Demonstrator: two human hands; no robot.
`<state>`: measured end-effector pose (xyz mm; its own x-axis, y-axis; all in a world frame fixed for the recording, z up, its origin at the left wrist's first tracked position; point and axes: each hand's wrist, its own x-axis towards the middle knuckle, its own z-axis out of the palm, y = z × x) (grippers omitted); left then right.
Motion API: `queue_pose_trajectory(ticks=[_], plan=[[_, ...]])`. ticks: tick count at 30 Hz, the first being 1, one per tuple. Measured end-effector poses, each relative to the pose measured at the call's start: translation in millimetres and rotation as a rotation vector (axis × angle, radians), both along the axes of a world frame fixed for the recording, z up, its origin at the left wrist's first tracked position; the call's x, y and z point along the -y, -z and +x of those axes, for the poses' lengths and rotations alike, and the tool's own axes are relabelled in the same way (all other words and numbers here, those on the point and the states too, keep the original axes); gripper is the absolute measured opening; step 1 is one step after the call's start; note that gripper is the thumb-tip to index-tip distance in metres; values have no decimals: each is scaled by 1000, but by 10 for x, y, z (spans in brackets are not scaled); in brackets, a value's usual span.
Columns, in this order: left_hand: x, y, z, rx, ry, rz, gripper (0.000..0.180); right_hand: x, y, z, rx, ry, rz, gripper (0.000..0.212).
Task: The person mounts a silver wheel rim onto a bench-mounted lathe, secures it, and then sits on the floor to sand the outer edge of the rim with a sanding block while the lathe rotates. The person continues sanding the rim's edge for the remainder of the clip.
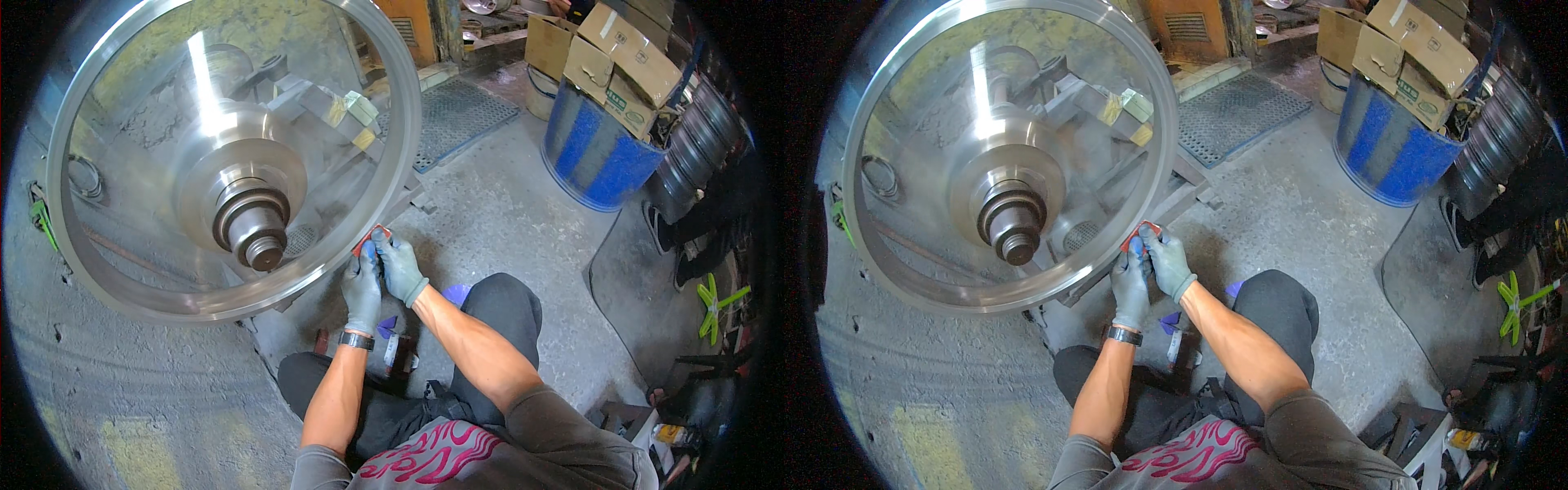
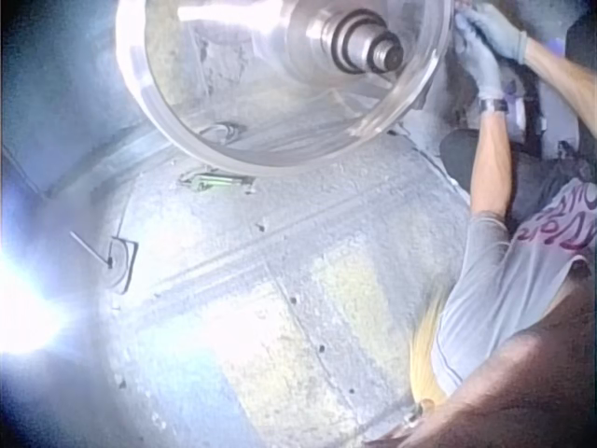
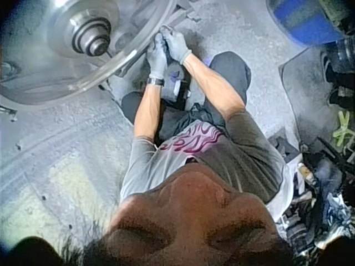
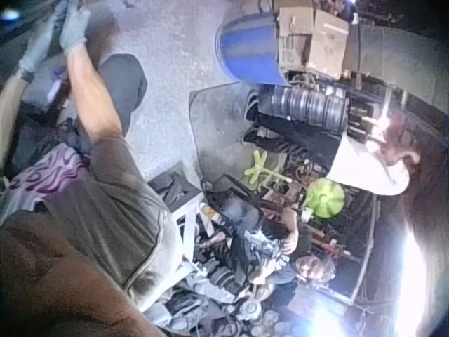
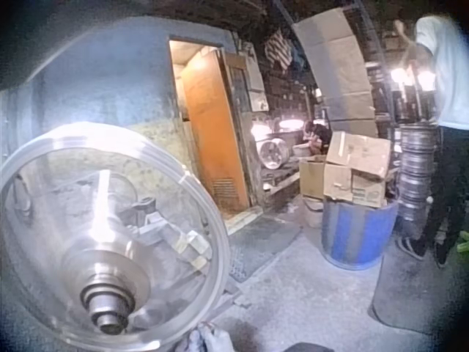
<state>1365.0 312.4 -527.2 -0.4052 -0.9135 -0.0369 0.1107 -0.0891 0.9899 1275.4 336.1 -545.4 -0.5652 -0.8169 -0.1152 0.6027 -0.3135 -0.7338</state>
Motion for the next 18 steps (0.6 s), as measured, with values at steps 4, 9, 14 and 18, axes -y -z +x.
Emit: queue_pose_trajectory(ticks=[4, 9, 14, 18], plan=[[3, -16, 24, 146, -3, -17, 42, 0, 3, -3, 40, -53, 15, 45], [-29, -2, 0, 126, -64, -135, 47, 20, -19, 28, 91, -27, -26, 29], [-5, 38, -29, 151, -86, -194, 48, 29, -44, 46, 104, 4, -36, 30], [-3, 44, -22, 219, -79, -225, 51, 30, -48, 47, 110, -6, -51, 31]])
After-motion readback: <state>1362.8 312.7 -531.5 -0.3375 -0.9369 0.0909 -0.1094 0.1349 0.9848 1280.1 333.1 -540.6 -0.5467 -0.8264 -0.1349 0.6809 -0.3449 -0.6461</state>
